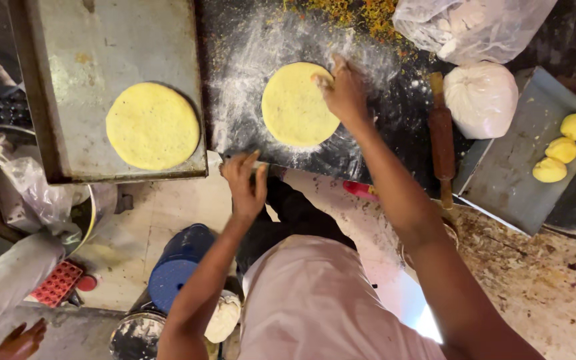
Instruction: The person rolls out dough with a rolling pin, fills it with a vegetable mixture, closes the dough to form a ball, and then flattens and rolls it again on a floured surface.
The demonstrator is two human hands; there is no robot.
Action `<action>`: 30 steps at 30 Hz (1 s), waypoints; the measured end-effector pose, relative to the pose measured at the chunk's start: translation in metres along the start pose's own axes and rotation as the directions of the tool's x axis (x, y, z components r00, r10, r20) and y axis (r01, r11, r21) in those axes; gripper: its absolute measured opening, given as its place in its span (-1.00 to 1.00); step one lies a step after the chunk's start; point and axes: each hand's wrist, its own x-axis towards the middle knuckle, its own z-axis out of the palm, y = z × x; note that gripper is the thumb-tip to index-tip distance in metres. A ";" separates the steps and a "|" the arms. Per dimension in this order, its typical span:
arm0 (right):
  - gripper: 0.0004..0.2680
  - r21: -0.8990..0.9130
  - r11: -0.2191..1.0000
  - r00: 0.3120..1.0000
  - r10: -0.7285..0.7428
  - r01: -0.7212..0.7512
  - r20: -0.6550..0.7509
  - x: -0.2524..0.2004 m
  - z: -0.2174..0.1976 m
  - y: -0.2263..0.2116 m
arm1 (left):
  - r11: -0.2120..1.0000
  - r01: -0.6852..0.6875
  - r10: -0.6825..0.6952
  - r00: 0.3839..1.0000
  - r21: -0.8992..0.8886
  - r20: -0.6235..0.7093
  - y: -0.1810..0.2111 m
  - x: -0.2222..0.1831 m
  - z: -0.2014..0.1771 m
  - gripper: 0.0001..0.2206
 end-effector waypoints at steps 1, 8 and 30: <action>-0.54 -0.021 0.999 0.999 -0.029 0.030 0.033 0.005 -0.001 0.009 | 0.991 0.124 -0.126 0.991 -0.044 -0.047 0.003 -0.017 0.002 -0.72; -0.62 0.521 0.847 0.920 -0.116 -0.105 0.374 0.010 0.007 0.002 | 0.129 0.627 -0.759 0.561 -0.768 0.331 -0.030 -0.034 0.032 -0.47; -0.62 0.778 0.586 0.707 -0.449 -0.229 0.546 0.109 0.063 -0.262 | 0.086 0.497 -0.731 0.620 -0.864 0.284 -0.097 0.166 -0.166 -0.66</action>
